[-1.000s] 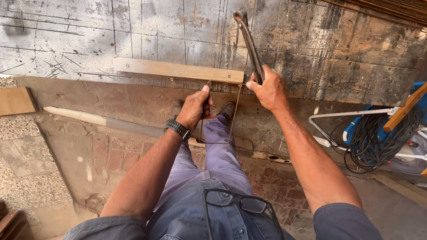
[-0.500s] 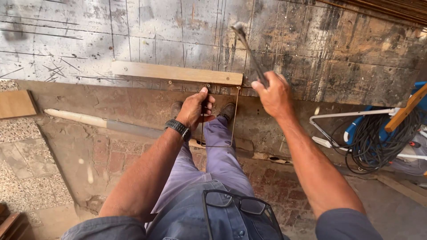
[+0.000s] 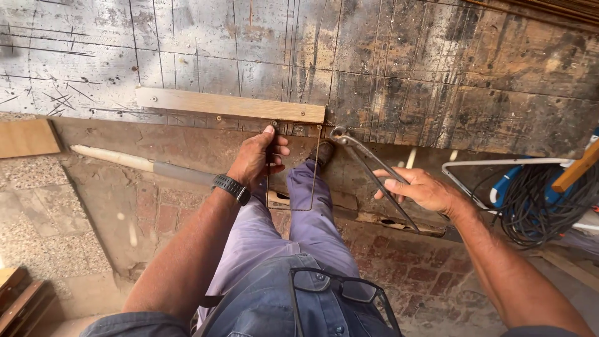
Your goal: The person uses a manual bending tool to bend thin metal rods into rectangular shapes. They repeatedly insert the rods into the tool, squeeze the handles to form the shape, and place the finished pieces on a wooden workbench.
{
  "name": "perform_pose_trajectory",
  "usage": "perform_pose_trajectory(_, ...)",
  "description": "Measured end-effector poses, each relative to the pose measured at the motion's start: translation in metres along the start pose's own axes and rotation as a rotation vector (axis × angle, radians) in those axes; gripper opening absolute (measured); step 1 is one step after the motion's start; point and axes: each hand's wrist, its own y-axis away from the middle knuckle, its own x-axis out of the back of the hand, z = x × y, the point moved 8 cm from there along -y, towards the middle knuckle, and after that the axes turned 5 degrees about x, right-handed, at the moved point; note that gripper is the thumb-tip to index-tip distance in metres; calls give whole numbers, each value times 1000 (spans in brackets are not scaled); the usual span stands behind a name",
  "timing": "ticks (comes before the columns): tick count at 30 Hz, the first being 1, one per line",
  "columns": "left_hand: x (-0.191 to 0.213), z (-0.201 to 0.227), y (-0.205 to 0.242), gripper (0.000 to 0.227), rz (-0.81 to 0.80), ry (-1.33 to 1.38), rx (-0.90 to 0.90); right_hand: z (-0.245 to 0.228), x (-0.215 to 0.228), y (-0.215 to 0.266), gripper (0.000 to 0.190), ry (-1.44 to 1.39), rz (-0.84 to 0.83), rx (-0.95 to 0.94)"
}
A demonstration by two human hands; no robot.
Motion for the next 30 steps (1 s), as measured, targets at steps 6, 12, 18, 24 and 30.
perform_pose_trajectory(6,-6,6,11,46,23,-1,-1,4,5,-15,53,-255,-185,-101)
perform_pose_trajectory(12,-3,1,5,46,44,28,-8,12,21,-34,57,-326,-344,-124)
perform_pose_trajectory(18,-12,14,20,43,64,0,-14,26,26,-48,53,-327,-443,-210)
perform_pose_trajectory(24,0,-2,-2,48,32,-38,-8,38,10,-50,54,-374,-461,-277)
perform_pose_trajectory(30,-6,11,13,53,-10,-132,57,43,-42,-37,38,-445,-345,-197)
